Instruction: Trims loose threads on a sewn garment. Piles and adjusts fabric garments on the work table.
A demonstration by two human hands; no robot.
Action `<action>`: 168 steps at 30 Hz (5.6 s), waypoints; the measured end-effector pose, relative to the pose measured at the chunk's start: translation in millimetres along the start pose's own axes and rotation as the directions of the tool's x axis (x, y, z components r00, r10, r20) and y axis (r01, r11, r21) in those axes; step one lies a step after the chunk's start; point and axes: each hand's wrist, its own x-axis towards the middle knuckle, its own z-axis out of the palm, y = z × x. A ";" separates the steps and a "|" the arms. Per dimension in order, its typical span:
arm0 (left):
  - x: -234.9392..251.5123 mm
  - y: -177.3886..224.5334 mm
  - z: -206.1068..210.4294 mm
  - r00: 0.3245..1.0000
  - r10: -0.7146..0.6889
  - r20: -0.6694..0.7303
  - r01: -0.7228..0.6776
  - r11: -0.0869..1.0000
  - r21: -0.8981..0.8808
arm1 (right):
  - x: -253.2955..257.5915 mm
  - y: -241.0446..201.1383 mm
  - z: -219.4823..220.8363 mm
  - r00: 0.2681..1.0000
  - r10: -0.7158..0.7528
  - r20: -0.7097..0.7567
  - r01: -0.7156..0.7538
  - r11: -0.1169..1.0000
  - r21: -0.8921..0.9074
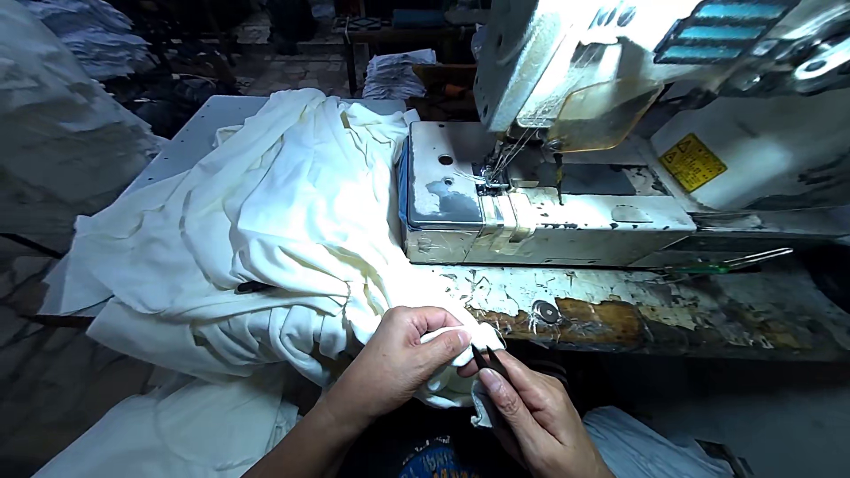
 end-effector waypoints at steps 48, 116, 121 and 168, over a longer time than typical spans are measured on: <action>-14.8 -11.2 -4.5 0.871 0.483 -0.083 -0.356 0.741 0.569 | 28.7 29.4 -37.5 0.945 0.324 0.050 -0.293 0.765 0.574; -5.2 -12.5 2.5 0.999 0.048 0.017 -0.050 0.994 0.096 | -3.6 19.0 -38.0 0.988 -0.073 -0.139 0.080 0.996 0.042; -8.6 -11.2 -0.2 0.992 0.125 0.015 -0.126 0.977 0.172 | 13.7 31.7 -30.6 0.983 0.184 0.024 -0.168 0.827 0.536; -5.6 -29.8 15.4 1.000 0.018 0.008 -0.019 0.980 0.200 | -14.4 -7.5 -12.3 0.945 -0.319 -0.078 0.327 0.934 0.142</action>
